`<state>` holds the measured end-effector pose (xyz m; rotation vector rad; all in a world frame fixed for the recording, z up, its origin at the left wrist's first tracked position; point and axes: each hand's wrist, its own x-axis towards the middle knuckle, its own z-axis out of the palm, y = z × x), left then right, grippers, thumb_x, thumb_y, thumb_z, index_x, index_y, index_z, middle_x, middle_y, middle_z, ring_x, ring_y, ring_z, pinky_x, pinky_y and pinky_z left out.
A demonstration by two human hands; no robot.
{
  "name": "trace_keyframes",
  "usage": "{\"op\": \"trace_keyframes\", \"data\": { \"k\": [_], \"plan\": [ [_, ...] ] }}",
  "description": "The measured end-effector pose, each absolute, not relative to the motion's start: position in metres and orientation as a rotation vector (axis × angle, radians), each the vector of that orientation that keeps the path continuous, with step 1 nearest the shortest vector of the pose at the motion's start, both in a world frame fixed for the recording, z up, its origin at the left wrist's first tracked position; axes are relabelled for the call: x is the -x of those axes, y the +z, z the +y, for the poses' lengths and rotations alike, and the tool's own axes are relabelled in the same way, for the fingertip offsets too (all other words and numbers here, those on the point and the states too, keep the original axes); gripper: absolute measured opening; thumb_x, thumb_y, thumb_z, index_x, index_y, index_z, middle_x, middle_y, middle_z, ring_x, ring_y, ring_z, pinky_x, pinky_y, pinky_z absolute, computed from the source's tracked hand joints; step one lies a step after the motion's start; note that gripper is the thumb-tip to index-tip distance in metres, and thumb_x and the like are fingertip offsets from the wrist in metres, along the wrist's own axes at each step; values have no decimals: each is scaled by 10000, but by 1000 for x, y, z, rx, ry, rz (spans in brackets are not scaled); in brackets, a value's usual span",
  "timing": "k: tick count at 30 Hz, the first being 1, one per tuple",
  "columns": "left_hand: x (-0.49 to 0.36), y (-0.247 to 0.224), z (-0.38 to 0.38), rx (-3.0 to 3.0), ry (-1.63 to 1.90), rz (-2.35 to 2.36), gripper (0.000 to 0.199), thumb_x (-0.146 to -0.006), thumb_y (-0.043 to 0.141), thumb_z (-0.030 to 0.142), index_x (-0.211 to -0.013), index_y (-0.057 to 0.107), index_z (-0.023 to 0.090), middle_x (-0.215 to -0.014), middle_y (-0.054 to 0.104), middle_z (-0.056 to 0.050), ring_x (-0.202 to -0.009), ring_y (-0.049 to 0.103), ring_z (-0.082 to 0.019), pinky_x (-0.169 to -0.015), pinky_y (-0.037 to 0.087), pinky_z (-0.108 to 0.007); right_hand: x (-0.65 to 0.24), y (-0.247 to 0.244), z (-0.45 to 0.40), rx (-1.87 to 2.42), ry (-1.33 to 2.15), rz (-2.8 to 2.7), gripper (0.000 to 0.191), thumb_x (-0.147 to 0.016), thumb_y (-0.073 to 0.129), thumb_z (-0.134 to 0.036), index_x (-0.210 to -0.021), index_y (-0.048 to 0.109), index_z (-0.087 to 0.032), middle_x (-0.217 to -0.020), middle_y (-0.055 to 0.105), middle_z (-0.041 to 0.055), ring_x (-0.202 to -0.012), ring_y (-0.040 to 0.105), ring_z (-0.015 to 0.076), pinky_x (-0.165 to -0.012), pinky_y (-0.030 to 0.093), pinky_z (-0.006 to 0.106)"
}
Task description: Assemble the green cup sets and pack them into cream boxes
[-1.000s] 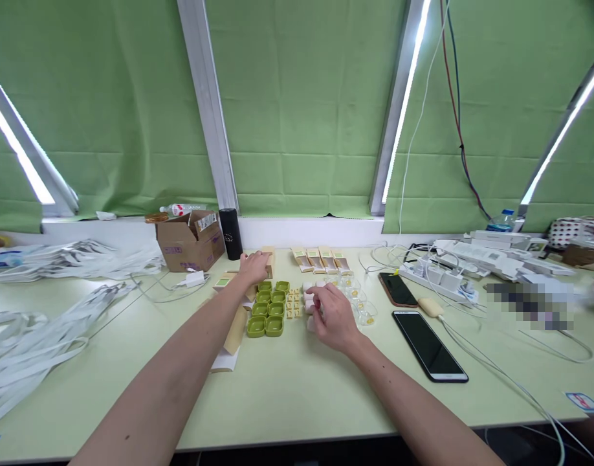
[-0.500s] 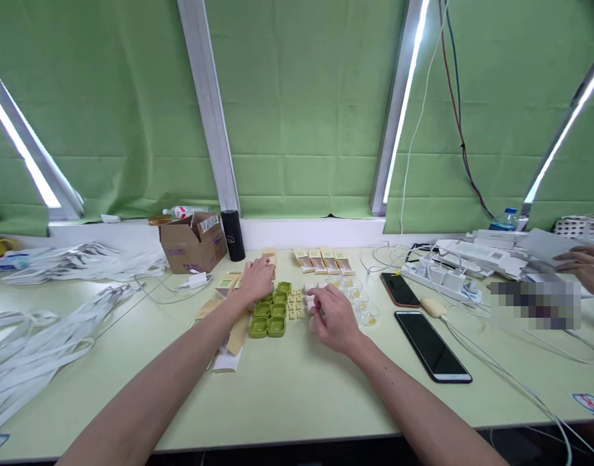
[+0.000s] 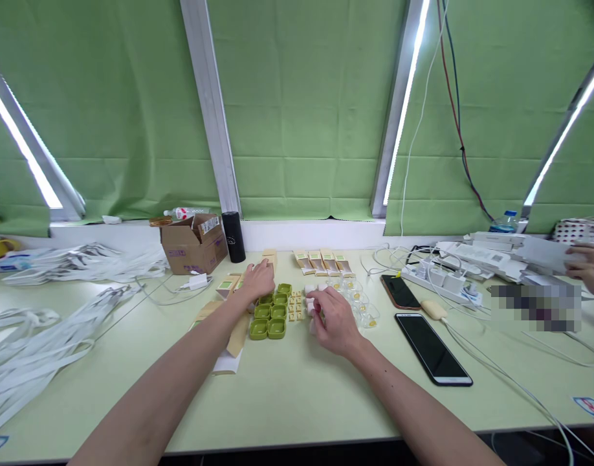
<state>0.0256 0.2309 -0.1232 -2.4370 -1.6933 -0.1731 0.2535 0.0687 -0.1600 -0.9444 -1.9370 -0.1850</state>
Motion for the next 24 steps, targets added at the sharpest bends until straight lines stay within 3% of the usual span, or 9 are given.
{"op": "trace_keyframes", "data": {
  "k": [10,18,22,24],
  "plan": [
    [-27,-127,243,2432,-229,-1755,356,-858,538,166,-1189,670,150,-1419,588,-200,-1214,637,-319,-1168,306,-528,-253,-160,69,950,-188,-1937,362,-847,556,-48,-1181,588,-185,-820,635,49,-824,545,254,-705,428,378],
    [-26,-114,220,2451,-412,-1727,257,-893,508,165,-1049,712,157,-1476,581,-202,-1140,680,-329,-1097,387,-544,-255,-160,70,968,-190,-1935,338,-852,560,-57,-1164,599,-182,-830,640,53,-833,547,253,-701,427,374],
    [-22,-104,188,2442,-597,-1698,389,-977,412,193,-1248,691,215,-1350,709,-123,-1258,641,-307,-1090,420,-499,-255,-160,70,948,-198,-1952,294,-842,559,-49,-1093,619,-189,-875,668,66,-846,540,250,-717,424,376],
    [-21,-105,165,2454,-663,-1668,376,-1001,416,234,-1250,697,231,-1264,756,-92,-1201,668,-278,-1076,444,-465,-253,-160,69,942,-212,-1966,245,-843,553,-47,-1026,624,-194,-877,671,67,-839,530,247,-725,420,377]
  ]
}}
